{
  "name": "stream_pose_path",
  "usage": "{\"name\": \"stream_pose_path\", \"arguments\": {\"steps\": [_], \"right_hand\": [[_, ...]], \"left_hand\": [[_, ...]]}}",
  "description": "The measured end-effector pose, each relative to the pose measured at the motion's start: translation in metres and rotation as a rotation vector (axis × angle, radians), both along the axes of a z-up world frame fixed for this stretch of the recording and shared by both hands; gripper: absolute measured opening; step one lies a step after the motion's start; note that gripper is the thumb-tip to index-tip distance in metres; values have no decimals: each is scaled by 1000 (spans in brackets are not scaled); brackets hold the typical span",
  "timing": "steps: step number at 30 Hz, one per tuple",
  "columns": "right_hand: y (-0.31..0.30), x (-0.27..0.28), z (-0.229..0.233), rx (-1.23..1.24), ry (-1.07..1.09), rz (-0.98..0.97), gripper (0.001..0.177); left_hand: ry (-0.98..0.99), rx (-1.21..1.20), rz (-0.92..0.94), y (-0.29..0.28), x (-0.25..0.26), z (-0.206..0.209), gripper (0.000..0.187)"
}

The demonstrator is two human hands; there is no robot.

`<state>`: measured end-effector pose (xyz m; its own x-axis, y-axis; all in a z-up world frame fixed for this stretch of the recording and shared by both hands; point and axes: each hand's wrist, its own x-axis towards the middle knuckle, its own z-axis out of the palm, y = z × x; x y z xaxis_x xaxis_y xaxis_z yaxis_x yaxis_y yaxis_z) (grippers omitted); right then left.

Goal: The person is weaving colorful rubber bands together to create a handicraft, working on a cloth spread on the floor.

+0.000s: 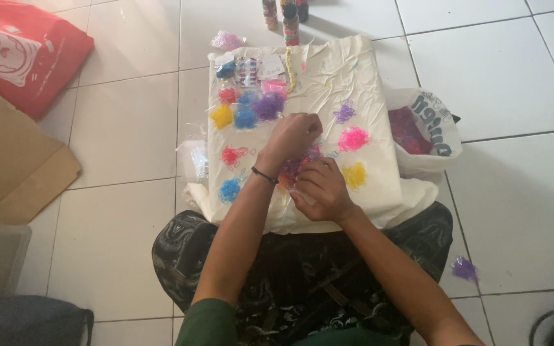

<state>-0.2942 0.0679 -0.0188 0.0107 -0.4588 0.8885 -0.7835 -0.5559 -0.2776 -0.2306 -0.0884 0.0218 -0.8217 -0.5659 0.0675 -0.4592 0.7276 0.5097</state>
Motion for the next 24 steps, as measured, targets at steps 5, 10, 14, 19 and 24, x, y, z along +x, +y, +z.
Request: {"name": "stream_pose_path", "arguments": {"steps": [5,10,14,19,24], "right_hand": [[0,-1,1,18,-15,-3,27],[0,0,8,31,-41,-4,25],[0,0,10,32,-45,-15,23],[0,-1,9,31,-26,-33,24],[-1,-1,5,26,-52,-26,21]], "left_hand": [[-109,-60,14,4,-9,-2,10],[-187,-158,21,8,-11,-1,5],[-211,-166,14,5,-15,-4,3],[-247,-158,31,1,-20,-21,12],[-141,-110,-16,6,-14,-6,17]]}}
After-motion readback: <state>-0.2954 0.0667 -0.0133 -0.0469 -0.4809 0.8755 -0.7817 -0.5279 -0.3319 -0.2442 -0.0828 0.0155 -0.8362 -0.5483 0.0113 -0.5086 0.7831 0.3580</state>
